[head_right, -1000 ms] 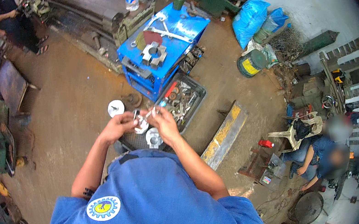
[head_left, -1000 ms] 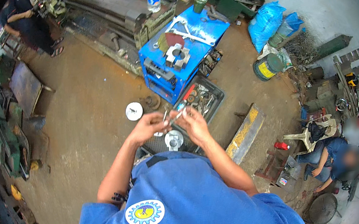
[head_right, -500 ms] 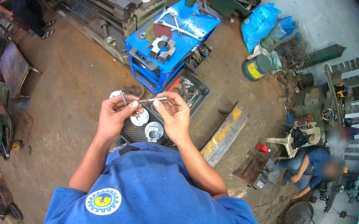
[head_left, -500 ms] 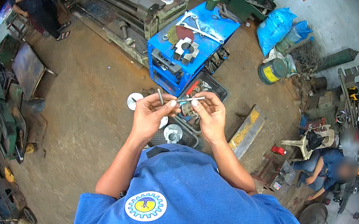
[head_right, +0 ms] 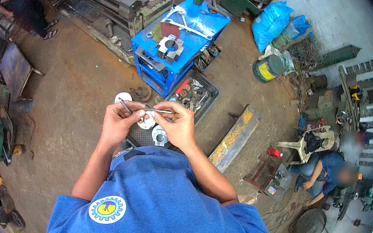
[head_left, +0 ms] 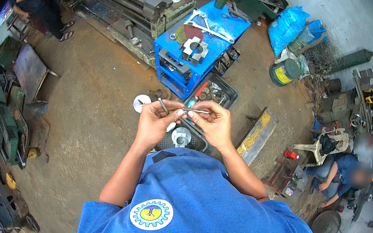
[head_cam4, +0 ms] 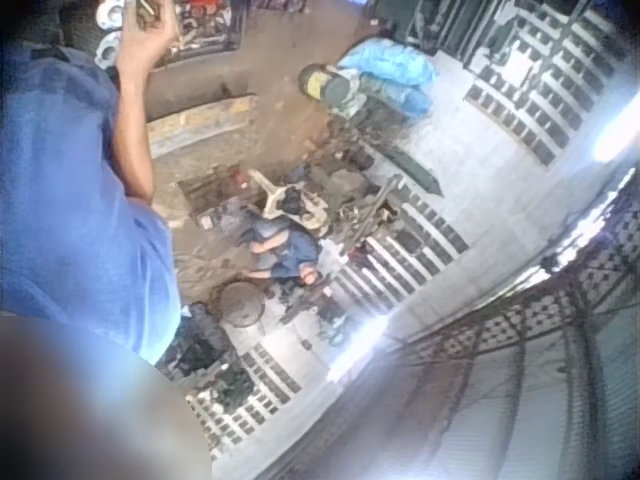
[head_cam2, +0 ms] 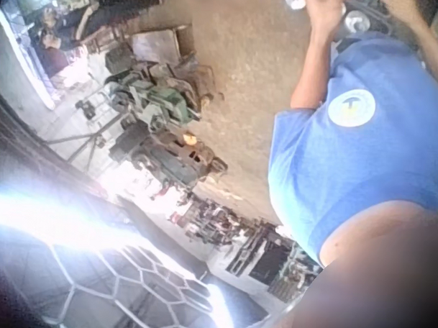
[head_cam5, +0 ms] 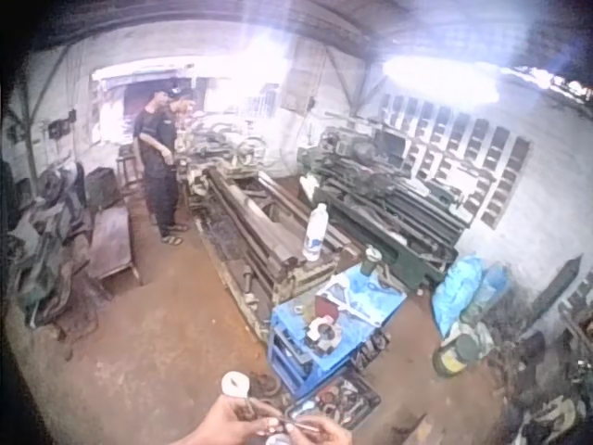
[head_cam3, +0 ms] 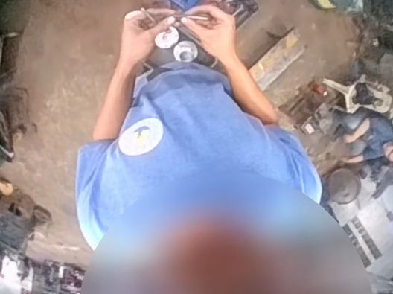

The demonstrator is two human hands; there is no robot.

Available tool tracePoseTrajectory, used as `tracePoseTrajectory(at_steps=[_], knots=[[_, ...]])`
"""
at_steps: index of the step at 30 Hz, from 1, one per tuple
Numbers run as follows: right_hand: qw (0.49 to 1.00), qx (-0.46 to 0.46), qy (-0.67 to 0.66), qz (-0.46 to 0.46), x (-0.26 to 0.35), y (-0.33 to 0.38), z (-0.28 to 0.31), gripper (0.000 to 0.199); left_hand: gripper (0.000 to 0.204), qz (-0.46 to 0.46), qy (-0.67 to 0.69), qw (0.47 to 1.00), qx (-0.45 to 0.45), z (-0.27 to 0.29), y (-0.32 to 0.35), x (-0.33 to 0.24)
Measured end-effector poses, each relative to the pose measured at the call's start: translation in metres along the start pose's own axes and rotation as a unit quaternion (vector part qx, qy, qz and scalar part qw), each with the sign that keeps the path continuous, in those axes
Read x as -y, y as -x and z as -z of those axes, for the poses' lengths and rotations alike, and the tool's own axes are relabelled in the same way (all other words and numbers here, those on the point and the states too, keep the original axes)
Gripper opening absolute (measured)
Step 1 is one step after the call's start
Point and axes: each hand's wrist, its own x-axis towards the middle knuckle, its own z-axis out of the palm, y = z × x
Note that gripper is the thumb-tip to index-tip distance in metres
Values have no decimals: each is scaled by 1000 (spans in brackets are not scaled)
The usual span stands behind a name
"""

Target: The person selects a metal rod from a tray, places it into the lathe chuck, and secures it. They then operate the lathe controls to rotate the chuck and adjust the tool carriage while the rod spins.

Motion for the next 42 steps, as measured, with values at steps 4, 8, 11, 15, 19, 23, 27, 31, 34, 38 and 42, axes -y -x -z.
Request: tracePoseTrajectory(at_steps=[4,8,11,15,19,23,27,31,34,38,42], knots=[[983,34,175,-50,-20,9,4,16,16,90,-103,990,40,17,-5,22],[938,134,294,-127,-42,25,14,17,15,191,-161,964,95,28,-1,60],[931,160,293,-150,-54,33,19,19,14,196,-185,958,98,29,2,81],[943,140,278,-121,-59,33,25,21,13,183,-169,962,114,29,-5,91],[934,135,275,-185,-53,28,30,23,13,161,-173,964,123,28,-14,89],[933,130,283,-178,-51,28,31,25,10,165,-186,959,135,25,-18,87],[929,132,298,-175,-54,28,33,26,8,165,-221,950,144,23,-22,84],[924,138,309,-176,-54,26,36,27,9,155,-220,951,154,20,-24,79],[925,144,303,-178,-52,24,35,25,13,189,-129,961,154,17,-23,74],[967,38,242,-71,-53,21,30,20,19,162,-70,980,95,12,-23,68],[978,-24,134,-159,-49,16,35,19,24,140,-34,989,32,13,-25,58]])
